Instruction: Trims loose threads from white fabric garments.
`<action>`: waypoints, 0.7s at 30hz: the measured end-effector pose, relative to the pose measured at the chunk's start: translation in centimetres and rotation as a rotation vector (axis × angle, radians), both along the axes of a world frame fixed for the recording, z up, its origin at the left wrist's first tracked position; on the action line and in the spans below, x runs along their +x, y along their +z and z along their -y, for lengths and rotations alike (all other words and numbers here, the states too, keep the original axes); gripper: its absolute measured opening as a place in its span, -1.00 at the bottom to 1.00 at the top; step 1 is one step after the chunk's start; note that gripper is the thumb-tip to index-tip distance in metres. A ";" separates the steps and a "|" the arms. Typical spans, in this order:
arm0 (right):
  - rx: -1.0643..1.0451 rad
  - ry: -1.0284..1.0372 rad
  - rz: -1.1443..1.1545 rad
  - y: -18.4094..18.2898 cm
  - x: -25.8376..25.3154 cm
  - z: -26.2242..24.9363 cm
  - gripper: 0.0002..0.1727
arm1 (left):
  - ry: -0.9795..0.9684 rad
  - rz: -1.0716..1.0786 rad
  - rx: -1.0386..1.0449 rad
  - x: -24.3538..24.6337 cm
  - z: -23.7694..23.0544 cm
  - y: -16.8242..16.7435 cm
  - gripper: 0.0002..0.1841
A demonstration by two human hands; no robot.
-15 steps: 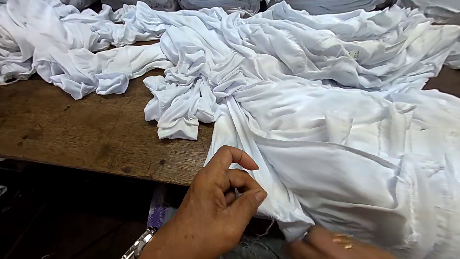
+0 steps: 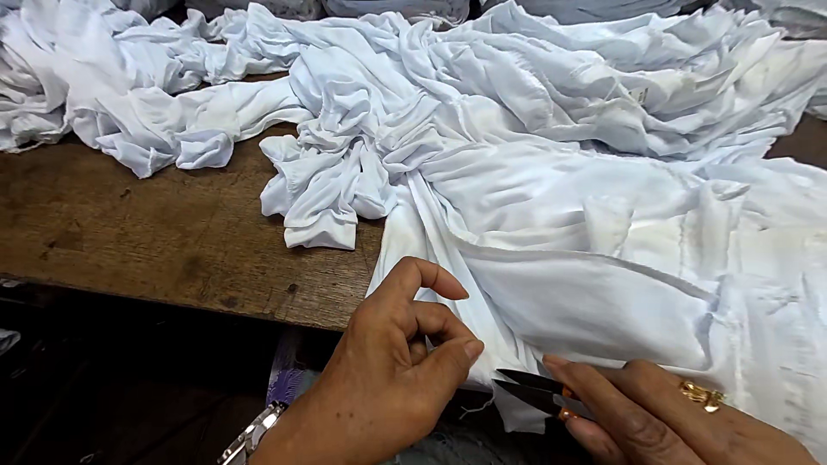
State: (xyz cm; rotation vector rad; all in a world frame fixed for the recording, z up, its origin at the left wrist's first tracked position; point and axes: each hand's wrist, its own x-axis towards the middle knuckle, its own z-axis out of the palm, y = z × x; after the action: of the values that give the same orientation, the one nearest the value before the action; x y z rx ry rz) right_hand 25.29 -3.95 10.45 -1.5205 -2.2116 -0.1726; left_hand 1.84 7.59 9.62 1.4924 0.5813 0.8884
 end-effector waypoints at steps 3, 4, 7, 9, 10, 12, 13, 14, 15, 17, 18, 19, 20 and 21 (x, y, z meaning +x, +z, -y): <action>-0.005 0.001 -0.001 0.0 0.0 0.0 -0.55 | -0.001 -0.012 -0.008 0.0 0.0 0.1 -0.59; -0.005 0.000 0.002 0.0 0.0 0.0 -0.55 | -0.002 -0.013 -0.008 0.1 -0.1 0.1 -0.59; -0.007 0.002 0.010 0.2 0.2 0.0 -0.55 | -0.009 0.004 -0.017 0.1 -0.1 0.1 -0.59; -0.009 0.004 0.010 0.2 0.3 0.0 -0.56 | -0.006 0.004 -0.021 0.1 0.0 0.1 -0.58; -0.009 0.007 0.015 0.2 0.3 0.0 -0.56 | -0.008 0.000 -0.021 0.1 0.0 0.1 -0.58; -0.010 0.018 0.014 0.2 0.2 -0.1 -0.56 | -0.006 -0.013 -0.018 0.1 0.0 0.1 -0.57; -0.010 0.021 0.012 0.1 0.2 -0.1 -0.55 | -0.007 -0.017 -0.022 0.1 0.0 0.1 -0.57; -0.008 0.022 0.011 0.1 0.1 -0.2 -0.56 | -0.005 -0.021 -0.023 0.2 0.0 0.1 -0.57; -0.004 0.020 0.014 0.0 0.0 -0.3 -0.57 | -0.005 -0.024 -0.021 0.2 0.0 0.1 -0.57; 0.007 0.018 0.021 -0.1 -0.1 -0.3 -0.59 | -0.008 -0.019 -0.021 0.2 0.0 0.0 -0.57; 0.013 0.018 0.022 -0.1 -0.2 -0.4 -0.60 | -0.008 -0.024 -0.024 0.2 0.0 0.0 -0.57; 0.015 0.019 0.024 -0.1 -0.1 -0.4 -0.60 | -0.005 -0.035 -0.029 0.2 0.0 -0.1 -0.57; 0.017 0.015 0.027 -0.1 0.0 -0.4 -0.60 | 0.001 -0.045 -0.040 0.2 0.0 -0.1 -0.57; 0.019 0.007 0.029 -0.1 0.2 -0.3 -0.59 | 0.007 -0.053 -0.059 0.2 0.0 -0.1 -0.58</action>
State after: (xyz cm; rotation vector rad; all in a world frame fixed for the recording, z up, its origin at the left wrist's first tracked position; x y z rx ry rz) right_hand 25.45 -3.66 10.36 -1.5094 -2.2313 -0.2138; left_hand 2.06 7.64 9.53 1.4649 0.6468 0.8324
